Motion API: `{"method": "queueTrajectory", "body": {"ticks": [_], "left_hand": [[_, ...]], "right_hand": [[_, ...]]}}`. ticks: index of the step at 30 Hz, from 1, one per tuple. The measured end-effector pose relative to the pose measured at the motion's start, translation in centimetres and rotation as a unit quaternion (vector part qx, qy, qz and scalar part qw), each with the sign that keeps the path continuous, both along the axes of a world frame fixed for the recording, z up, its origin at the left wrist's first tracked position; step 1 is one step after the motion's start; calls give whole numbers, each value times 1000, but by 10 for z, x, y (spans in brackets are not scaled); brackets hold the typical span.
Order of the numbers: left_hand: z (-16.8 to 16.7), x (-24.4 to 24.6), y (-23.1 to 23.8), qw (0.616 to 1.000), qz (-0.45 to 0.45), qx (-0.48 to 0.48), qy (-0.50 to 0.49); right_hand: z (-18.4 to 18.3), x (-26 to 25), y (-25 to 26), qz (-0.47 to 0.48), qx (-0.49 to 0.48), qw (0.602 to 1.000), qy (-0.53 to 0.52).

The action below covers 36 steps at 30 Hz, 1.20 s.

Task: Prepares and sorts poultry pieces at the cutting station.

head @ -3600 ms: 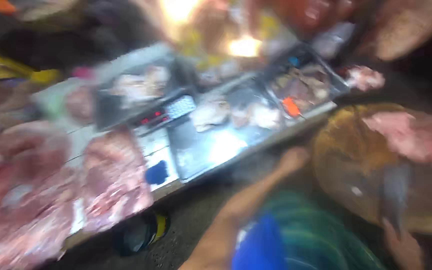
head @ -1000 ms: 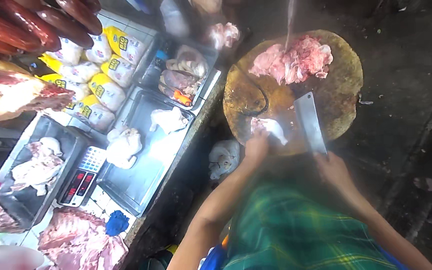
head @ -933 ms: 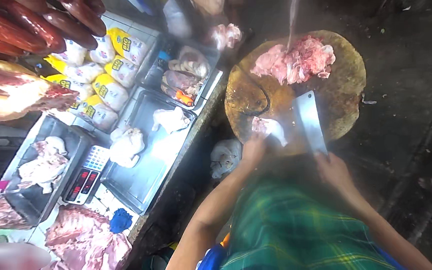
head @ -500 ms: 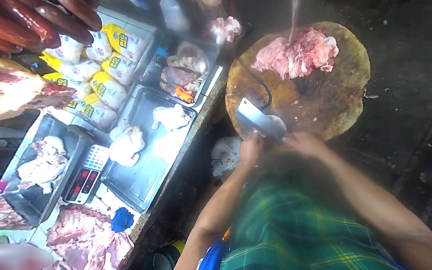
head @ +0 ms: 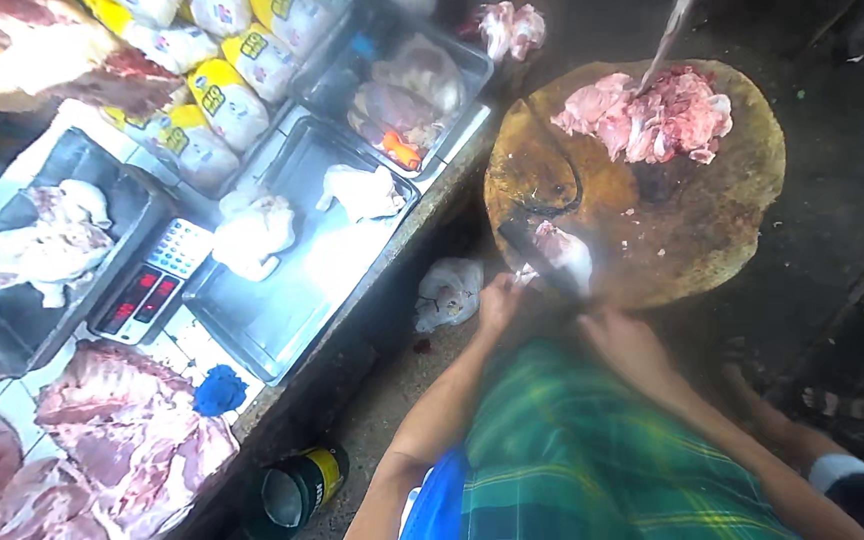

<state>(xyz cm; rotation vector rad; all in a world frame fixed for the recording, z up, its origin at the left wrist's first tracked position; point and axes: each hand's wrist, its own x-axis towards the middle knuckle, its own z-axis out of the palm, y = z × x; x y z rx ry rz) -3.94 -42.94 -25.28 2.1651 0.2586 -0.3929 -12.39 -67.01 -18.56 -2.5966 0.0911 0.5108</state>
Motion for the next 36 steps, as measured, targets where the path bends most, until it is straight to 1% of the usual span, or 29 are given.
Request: {"method": "queueTrajectory", "body": {"ticks": [3, 5, 6, 7, 9, 10, 11, 12, 13, 15, 16, 17, 19, 20, 21, 22, 23, 26, 28, 30, 33, 36], "left_hand": [[9, -5, 15, 999, 48, -13, -8], [6, -6, 42, 996, 92, -20, -4], [1, -2, 59, 993, 114, -5, 9], [-5, 6, 78, 991, 131, 24, 31], [-15, 21, 113, 980, 119, 133, 87], [-14, 26, 121, 970, 104, 190, 111], [-7, 31, 122, 963, 89, 227, 116], [2, 38, 114, 965, 73, 235, 94], [14, 47, 99, 974, 48, 217, 53], [32, 72, 53, 989, -30, 140, -24], [34, 85, 27, 991, -71, 101, -45], [34, 99, 3, 989, -119, 76, -45], [24, 122, -33, 970, -223, 92, -21], [21, 130, -42, 962, -253, 103, -5], [23, 133, -45, 960, -262, 101, 20], [28, 130, -41, 963, -253, 87, 47], [32, 122, -33, 971, -220, 62, 70], [39, 68, 0, 993, -49, -8, 109], [45, 16, 14, 991, 33, -44, 120], [42, -10, 12, 983, 105, -82, 124], [39, -24, 4, 971, 169, -113, 130], [37, -29, -3, 966, 187, -118, 130]], "right_hand": [[-8, 1, -2, 16, -47, 995, 86], [-5, -10, -16, 9, -48, 993, 111], [-2, -18, -23, -1, -38, 993, 114], [0, -26, -29, -19, -26, 993, 112], [2, -46, -35, -81, 0, 992, 94], [4, -54, -35, -121, 15, 989, 84], [6, -60, -34, -163, 27, 983, 78], [5, -65, -33, -201, 32, 976, 72], [4, -66, -34, -228, 33, 970, 72], [-4, -65, -40, -241, 31, 966, 90], [-9, -64, -44, -235, 36, 966, 105], [-14, -64, -48, -227, 45, 966, 117], [-14, -62, -51, -230, 61, 964, 122], [-9, -60, -50, -241, 67, 961, 120], [-4, -59, -49, -254, 72, 957, 120], [1, -59, -47, -264, 73, 954, 123], [5, -59, -44, -266, 71, 954, 123], [8, -62, -35, -237, 47, 965, 103], [1, -65, -29, -211, 30, 971, 108], [-5, -60, -25, -188, 25, 973, 131], [-8, -61, -22, -172, 20, 976, 134], [8, -57, -24, -157, 18, 982, 103]]}}
